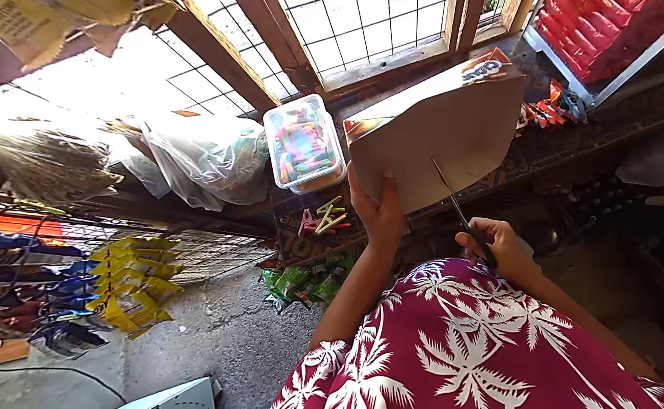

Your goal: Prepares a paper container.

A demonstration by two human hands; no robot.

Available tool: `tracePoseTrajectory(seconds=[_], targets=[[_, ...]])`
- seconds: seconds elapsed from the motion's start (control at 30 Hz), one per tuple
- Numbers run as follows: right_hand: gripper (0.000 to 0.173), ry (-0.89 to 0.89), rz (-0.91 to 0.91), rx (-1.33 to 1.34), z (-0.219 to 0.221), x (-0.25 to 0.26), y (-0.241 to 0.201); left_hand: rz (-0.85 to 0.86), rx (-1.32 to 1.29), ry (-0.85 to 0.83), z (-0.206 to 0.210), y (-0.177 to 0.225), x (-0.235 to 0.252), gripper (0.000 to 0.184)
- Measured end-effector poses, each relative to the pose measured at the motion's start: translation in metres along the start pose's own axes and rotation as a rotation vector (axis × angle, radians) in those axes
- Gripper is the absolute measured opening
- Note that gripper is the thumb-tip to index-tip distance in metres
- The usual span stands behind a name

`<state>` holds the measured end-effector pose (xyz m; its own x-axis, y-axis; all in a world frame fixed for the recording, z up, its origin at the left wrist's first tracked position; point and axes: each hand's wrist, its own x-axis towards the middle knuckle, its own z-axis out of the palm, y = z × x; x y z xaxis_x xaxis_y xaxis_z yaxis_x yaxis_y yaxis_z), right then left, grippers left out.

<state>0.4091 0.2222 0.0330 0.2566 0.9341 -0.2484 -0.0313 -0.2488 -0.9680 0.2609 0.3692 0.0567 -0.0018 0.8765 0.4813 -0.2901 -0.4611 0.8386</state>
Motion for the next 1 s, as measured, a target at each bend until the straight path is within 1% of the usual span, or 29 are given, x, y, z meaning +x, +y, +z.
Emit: tracePoseTrajectory(seconds=[0.17, 0.37, 0.5, 0.6, 0.73, 0.83, 1.0], targets=[[0.029, 0.037, -0.026, -0.063, -0.003, 0.003, 0.007, -0.051, -0.019, 0.044, 0.003, 0.003, 0.002, 0.025], [0.028, 0.076, -0.06, -0.07, -0.004, 0.004, 0.011, -0.163, -0.037, 0.076, 0.003, 0.007, 0.005, 0.025], [0.028, 0.049, -0.116, -0.123, -0.006, 0.006, 0.013, -0.303, -0.103, 0.099, 0.005, 0.01, 0.006, 0.022], [0.03, 0.062, -0.136, -0.194, -0.008, 0.009, 0.01, -0.377, -0.116, 0.059, 0.005, 0.012, 0.004, 0.024], [0.032, 0.054, -0.15, -0.22, -0.01, 0.014, 0.005, -0.389, -0.099, 0.037, 0.007, 0.015, 0.001, 0.02], [0.031, 0.041, -0.136, -0.179, -0.011, 0.014, 0.005, -0.371, -0.095, 0.031, 0.007, 0.015, 0.003, 0.018], [0.03, 0.037, -0.148, -0.11, -0.008, 0.012, 0.006, -0.382, -0.088, 0.026, 0.005, 0.016, 0.002, 0.021]])
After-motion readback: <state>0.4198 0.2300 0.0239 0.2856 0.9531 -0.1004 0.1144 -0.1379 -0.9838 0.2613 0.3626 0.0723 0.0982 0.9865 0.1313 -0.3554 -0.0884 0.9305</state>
